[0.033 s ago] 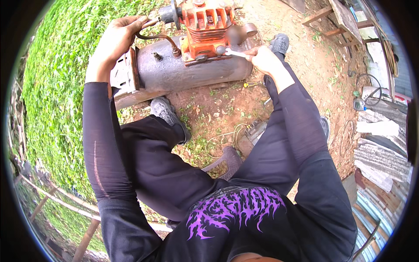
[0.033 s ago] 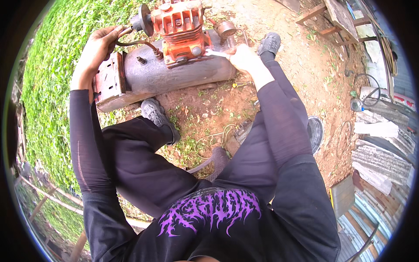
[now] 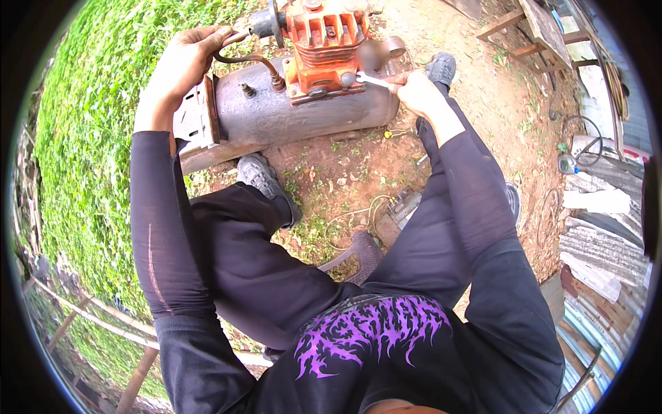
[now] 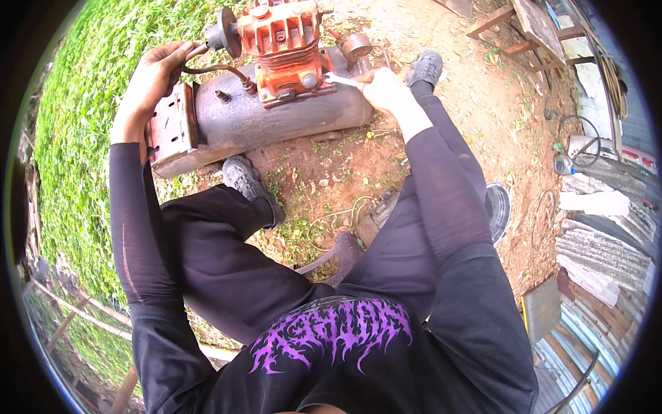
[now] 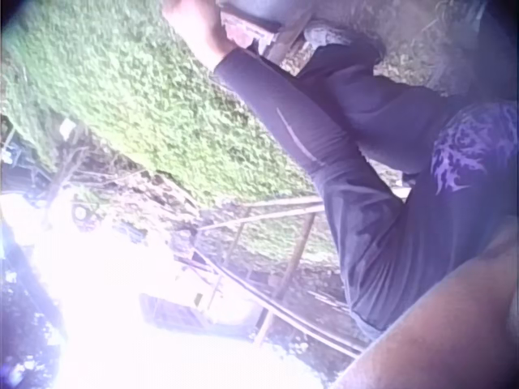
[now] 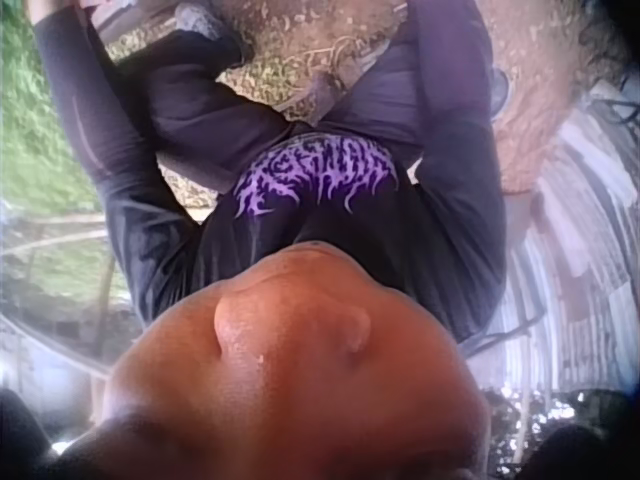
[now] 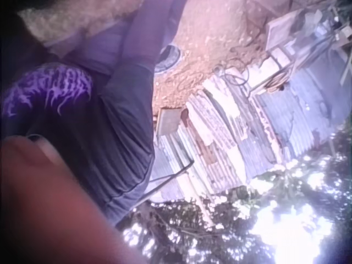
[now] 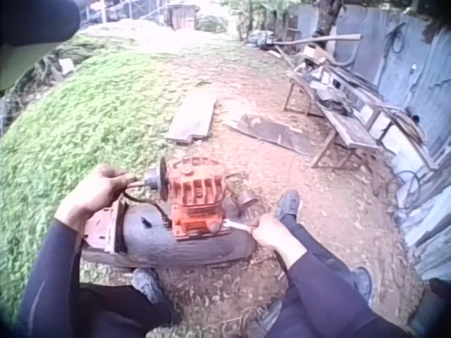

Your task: The person uses a wrench to loosen and tighten bolts on a red air compressor pump. They manipulate parts of the pump and the air intake housing by hand.

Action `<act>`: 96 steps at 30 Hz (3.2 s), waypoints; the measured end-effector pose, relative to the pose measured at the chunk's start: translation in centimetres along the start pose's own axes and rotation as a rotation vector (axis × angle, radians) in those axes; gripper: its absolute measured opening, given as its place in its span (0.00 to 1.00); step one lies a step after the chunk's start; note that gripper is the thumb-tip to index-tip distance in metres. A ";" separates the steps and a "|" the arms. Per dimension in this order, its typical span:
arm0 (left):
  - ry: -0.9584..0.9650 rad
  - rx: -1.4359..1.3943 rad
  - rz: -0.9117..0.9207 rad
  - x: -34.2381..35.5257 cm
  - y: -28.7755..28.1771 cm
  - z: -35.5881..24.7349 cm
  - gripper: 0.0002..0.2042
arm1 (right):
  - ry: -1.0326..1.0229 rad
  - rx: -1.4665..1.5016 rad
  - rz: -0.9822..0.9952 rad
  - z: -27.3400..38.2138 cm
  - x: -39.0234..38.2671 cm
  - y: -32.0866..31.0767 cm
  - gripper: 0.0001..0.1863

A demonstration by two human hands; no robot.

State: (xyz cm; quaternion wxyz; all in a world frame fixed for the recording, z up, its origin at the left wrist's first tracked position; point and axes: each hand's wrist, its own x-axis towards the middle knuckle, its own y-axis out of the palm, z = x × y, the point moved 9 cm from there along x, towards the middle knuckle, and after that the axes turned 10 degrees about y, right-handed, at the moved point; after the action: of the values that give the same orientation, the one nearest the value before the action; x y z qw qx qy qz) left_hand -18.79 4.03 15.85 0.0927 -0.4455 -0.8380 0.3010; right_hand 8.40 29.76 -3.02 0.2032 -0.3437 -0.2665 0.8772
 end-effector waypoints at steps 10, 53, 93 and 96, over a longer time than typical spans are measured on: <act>0.022 -0.036 0.004 -0.2 0.6 -1.0 0.16 | 0.015 -0.211 0.042 1.7 -0.1 -1.6 0.13; 0.097 -0.058 -0.053 0.5 0.6 -0.3 0.14 | 0.079 0.163 0.106 -0.4 -0.3 0.7 0.14; 0.114 0.043 -0.086 1.0 0.6 -1.2 0.17 | 0.392 1.291 0.248 6.0 -4.9 14.9 0.07; 0.125 0.031 -0.070 0.8 0.4 -0.7 0.17 | 0.409 1.097 0.349 4.6 -7.4 15.6 0.11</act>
State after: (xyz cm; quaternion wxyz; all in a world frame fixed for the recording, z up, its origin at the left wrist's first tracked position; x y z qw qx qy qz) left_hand -18.71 5.12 16.08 0.1622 -0.4322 -0.8410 0.2822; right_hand 7.51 12.12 -6.00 0.2508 -0.3891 0.3289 0.8231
